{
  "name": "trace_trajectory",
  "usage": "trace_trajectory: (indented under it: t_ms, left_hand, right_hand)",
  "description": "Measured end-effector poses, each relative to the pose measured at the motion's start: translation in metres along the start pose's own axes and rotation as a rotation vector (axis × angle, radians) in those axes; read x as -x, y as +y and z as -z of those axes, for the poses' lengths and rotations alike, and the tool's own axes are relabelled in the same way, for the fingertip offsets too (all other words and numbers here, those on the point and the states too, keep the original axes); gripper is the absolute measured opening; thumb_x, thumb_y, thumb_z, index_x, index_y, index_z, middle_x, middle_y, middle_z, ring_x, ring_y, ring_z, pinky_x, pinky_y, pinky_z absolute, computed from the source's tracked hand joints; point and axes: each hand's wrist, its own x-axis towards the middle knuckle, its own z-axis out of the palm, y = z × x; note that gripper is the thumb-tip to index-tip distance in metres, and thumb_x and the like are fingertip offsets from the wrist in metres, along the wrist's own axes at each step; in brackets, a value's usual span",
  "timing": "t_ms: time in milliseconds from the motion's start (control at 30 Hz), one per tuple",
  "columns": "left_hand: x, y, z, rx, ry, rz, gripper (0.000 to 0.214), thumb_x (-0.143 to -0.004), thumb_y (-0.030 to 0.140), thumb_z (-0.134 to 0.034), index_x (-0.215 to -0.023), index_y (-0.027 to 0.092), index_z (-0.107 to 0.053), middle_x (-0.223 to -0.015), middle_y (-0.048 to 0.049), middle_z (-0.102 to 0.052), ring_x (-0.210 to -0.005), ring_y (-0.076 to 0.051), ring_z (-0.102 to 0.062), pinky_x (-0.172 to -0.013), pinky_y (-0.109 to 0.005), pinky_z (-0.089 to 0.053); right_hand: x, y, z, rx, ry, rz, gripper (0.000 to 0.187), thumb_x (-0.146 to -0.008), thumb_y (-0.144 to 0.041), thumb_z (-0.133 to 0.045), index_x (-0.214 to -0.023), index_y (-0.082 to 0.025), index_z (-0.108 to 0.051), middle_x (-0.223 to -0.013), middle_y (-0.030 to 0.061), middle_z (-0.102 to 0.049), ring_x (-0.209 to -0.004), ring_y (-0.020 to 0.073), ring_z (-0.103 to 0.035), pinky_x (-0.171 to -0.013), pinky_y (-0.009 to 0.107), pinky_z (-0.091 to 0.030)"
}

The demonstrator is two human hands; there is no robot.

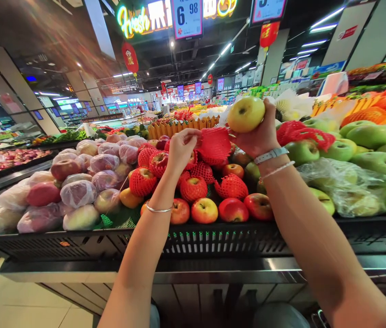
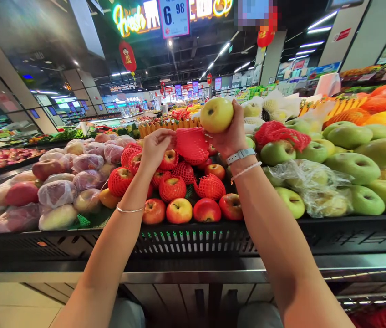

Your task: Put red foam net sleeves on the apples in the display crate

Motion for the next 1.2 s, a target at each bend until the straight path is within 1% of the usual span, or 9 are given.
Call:
trace_trajectory:
  t_ms: [133,233,333,500,633,767,833,1000,1200]
  left_hand:
    - [-0.001,-0.004,-0.001,0.015,-0.033,0.127,0.022,-0.074,0.0,-0.056,-0.075,0.013,-0.073,-0.064,0.0019,-0.069,-0.064,-0.011,-0.066,-0.071,-0.025,-0.055]
    - [0.0,-0.005,-0.004,0.04,-0.085,0.059,0.018,-0.069,-0.001,-0.063,-0.071,0.014,-0.074,-0.064,0.0032,-0.069,-0.071,-0.013,-0.067,-0.08,-0.027,-0.053]
    - [0.001,-0.005,-0.008,0.01,-0.14,-0.038,0.021,-0.069,-0.001,-0.061,-0.07,0.015,-0.074,-0.065,0.004,-0.069,-0.073,-0.013,-0.066,-0.08,-0.026,-0.052]
    - [0.001,-0.015,-0.007,-0.132,-0.235,-0.085,0.031,-0.071,-0.003,-0.05,-0.078,0.017,-0.074,-0.068,0.0033,-0.069,-0.078,-0.015,-0.065,-0.083,-0.027,-0.05]
    - [-0.001,-0.023,-0.005,-0.333,-0.236,-0.11,0.024,-0.078,0.004,-0.049,-0.069,0.017,-0.068,-0.065,0.0008,-0.065,-0.07,-0.016,-0.059,-0.076,-0.028,-0.046]
    - [0.001,-0.022,-0.006,-0.377,-0.297,-0.272,0.025,-0.072,0.0,-0.047,-0.061,0.018,-0.06,-0.071,-0.001,-0.064,-0.081,-0.018,-0.06,-0.087,-0.029,-0.044]
    - [0.002,-0.022,-0.007,-0.369,-0.279,-0.303,0.024,-0.07,-0.001,-0.047,-0.064,0.018,-0.06,-0.077,-0.0021,-0.065,-0.084,-0.019,-0.06,-0.087,-0.03,-0.044]
    - [0.0,-0.026,-0.003,-0.33,-0.215,-0.192,0.022,-0.067,-0.001,-0.052,-0.066,0.019,-0.06,-0.073,-0.0005,-0.064,-0.079,-0.019,-0.059,-0.086,-0.031,-0.046]
    - [-0.007,-0.029,0.005,-0.344,-0.09,-0.183,0.031,-0.061,-0.008,-0.048,-0.062,0.019,-0.065,-0.065,0.0007,-0.064,-0.082,-0.021,-0.063,-0.093,-0.034,-0.046]
  right_hand:
    - [0.003,0.0,-0.006,-0.056,-0.018,0.015,0.053,-0.066,-0.074,-0.049,-0.095,-0.03,-0.054,-0.098,0.0037,-0.062,-0.093,0.0229,-0.06,-0.072,0.038,-0.052]
    - [0.004,0.0,-0.01,0.032,-0.05,0.082,0.055,-0.067,-0.079,-0.048,-0.093,-0.03,-0.054,-0.102,0.0037,-0.064,-0.106,0.0259,-0.059,-0.076,0.041,-0.054]
    - [0.004,0.001,-0.014,-0.021,-0.036,0.115,0.049,-0.069,-0.074,-0.052,-0.093,-0.031,-0.056,-0.107,0.0021,-0.065,-0.114,0.0252,-0.057,-0.079,0.04,-0.055]
    - [0.002,0.005,-0.011,0.0,-0.063,0.128,0.049,-0.073,-0.074,-0.052,-0.096,-0.032,-0.058,-0.111,0.002,-0.065,-0.117,0.0264,-0.057,-0.078,0.041,-0.056]
    - [0.0,0.006,-0.005,-0.034,-0.095,0.151,0.05,-0.071,-0.075,-0.056,-0.097,-0.032,-0.061,-0.109,0.0022,-0.066,-0.117,0.0275,-0.057,-0.078,0.041,-0.057]
    - [0.0,0.006,-0.008,-0.106,-0.006,0.129,0.044,-0.075,-0.07,-0.054,-0.094,-0.031,-0.062,-0.103,0.0016,-0.068,-0.114,0.0261,-0.058,-0.077,0.04,-0.057]
    - [0.003,0.005,-0.013,-0.12,0.022,0.088,0.041,-0.08,-0.067,-0.05,-0.093,-0.03,-0.062,-0.103,0.0016,-0.068,-0.112,0.0249,-0.059,-0.077,0.038,-0.057]
    - [0.014,-0.005,-0.023,-0.233,0.057,-0.015,0.039,-0.091,-0.057,-0.036,-0.091,-0.027,-0.062,-0.092,0.0012,-0.068,-0.09,0.0165,-0.063,-0.069,0.029,-0.053]
    - [0.017,-0.019,-0.018,-0.257,0.121,-0.163,0.06,-0.089,-0.069,-0.02,-0.092,-0.024,-0.06,-0.079,0.0041,-0.063,-0.071,0.0143,-0.055,-0.068,0.033,-0.05]
